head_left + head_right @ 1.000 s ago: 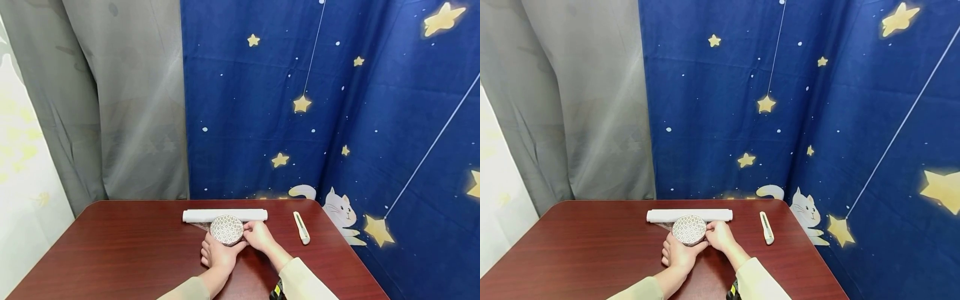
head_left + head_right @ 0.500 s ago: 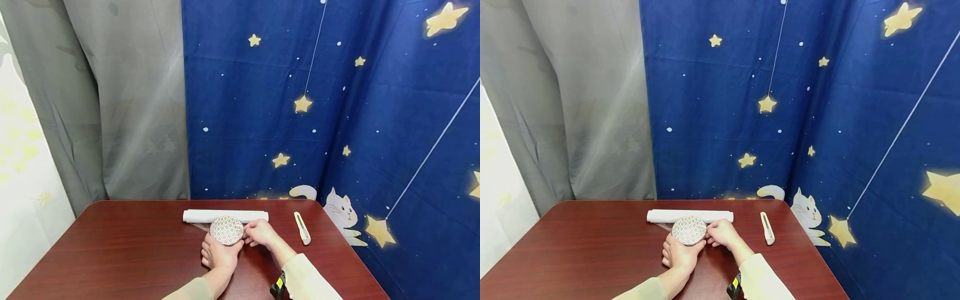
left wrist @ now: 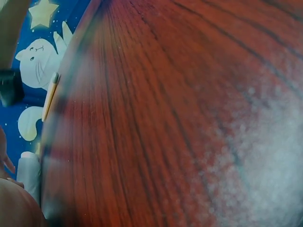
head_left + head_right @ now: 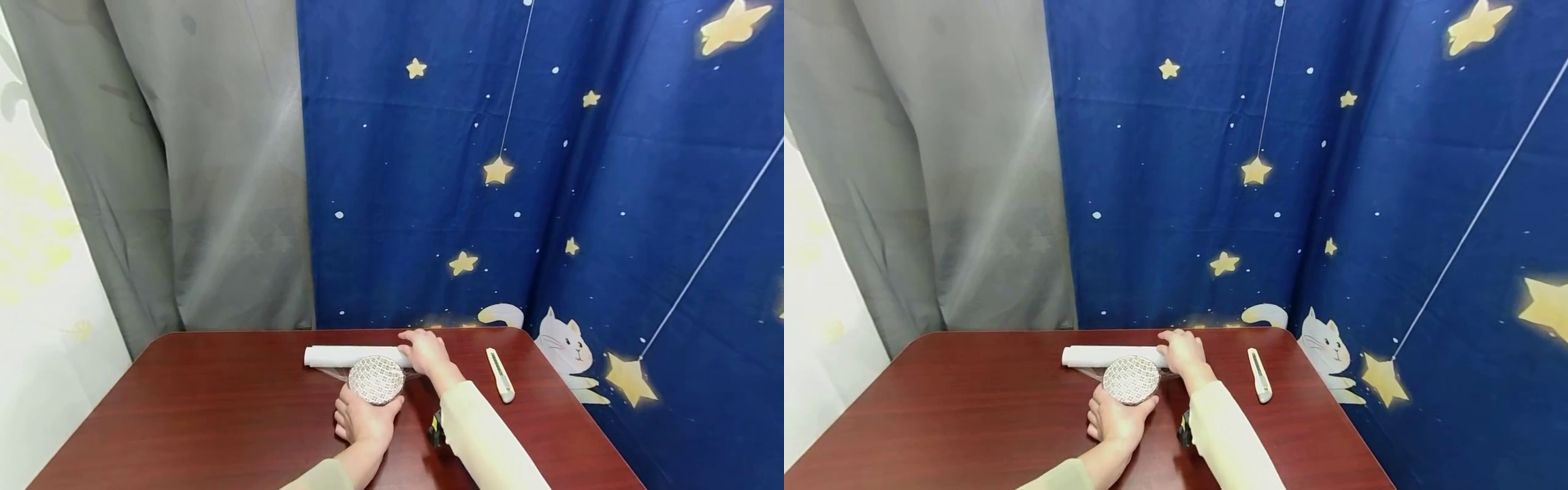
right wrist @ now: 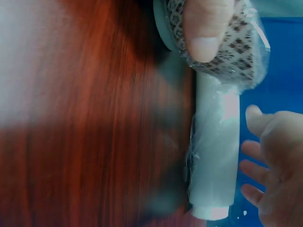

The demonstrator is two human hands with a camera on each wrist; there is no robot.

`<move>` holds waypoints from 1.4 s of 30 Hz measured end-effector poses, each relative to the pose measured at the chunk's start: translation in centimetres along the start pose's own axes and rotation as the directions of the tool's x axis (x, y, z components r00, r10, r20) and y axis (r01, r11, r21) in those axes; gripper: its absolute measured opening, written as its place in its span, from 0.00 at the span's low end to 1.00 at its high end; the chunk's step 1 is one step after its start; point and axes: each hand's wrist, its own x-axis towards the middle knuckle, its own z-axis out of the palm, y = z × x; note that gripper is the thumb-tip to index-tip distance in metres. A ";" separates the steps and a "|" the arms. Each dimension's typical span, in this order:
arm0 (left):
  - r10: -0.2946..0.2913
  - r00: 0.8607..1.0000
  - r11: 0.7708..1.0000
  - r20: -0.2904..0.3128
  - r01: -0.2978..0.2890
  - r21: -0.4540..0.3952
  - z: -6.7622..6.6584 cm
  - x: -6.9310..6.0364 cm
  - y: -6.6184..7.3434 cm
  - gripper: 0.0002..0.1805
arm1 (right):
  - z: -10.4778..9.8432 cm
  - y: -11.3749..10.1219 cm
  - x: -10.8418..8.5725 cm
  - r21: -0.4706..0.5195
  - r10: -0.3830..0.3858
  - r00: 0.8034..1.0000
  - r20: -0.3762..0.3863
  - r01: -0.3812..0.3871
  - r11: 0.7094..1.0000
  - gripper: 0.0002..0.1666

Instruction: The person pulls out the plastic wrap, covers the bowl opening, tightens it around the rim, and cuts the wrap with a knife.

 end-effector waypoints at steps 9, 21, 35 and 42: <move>0.040 0.999 0.999 0.006 -0.040 -0.020 0.2 -0.4 0.5 0.63 | -1.6 -0.3 0.8 -0.105 0.045 0.974 0.221 -0.022 0.994 0.25; 0.098 0.995 0.995 0.037 -0.097 -0.016 0.2 -0.7 0.3 0.60 | -1.9 0.5 0.3 -0.042 0.226 0.964 0.138 -0.222 0.974 0.17; 0.211 0.952 0.975 0.224 -0.222 0.026 -0.8 1.5 -0.7 0.59 | -3.5 1.3 -0.7 -0.149 0.307 0.925 0.223 -0.279 0.949 0.22; 0.218 0.908 0.973 0.358 -0.231 -0.007 -1.6 3.1 -0.9 0.61 | -4.6 0.8 -1.7 -0.246 0.336 0.900 0.278 -0.272 0.930 0.16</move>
